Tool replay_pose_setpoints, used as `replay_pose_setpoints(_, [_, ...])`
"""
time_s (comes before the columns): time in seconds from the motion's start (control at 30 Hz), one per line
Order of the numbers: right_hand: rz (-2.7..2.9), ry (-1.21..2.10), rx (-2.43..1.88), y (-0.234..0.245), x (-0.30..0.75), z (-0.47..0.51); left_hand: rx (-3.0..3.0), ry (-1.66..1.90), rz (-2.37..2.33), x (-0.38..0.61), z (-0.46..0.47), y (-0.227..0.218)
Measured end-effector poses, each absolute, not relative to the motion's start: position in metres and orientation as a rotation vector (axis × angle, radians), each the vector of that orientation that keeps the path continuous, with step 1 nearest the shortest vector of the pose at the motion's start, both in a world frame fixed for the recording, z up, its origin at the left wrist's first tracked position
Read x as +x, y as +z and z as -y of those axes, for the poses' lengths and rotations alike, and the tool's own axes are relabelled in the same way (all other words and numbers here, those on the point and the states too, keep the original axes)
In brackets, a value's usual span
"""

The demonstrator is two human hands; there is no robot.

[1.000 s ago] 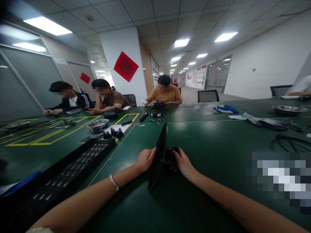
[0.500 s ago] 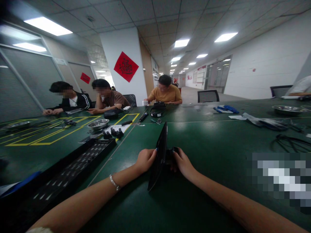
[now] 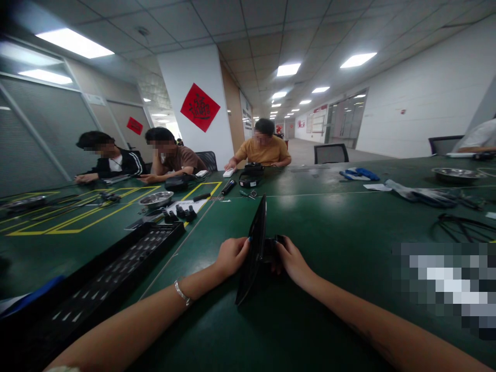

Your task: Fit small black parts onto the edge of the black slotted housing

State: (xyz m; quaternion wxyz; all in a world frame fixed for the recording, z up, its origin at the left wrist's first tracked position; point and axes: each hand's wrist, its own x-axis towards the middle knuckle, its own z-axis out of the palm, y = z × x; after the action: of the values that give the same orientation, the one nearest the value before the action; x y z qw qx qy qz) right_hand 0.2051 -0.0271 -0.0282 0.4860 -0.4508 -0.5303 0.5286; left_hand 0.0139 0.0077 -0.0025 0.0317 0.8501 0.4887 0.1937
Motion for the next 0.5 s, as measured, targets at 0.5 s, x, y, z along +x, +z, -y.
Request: replay_pose_setpoints(0.5, [1.277,1.331,-1.078,-0.0318,0.2066,0.0241,2.530,0.604,-1.451,0.0149,-0.0096,-0.0027])
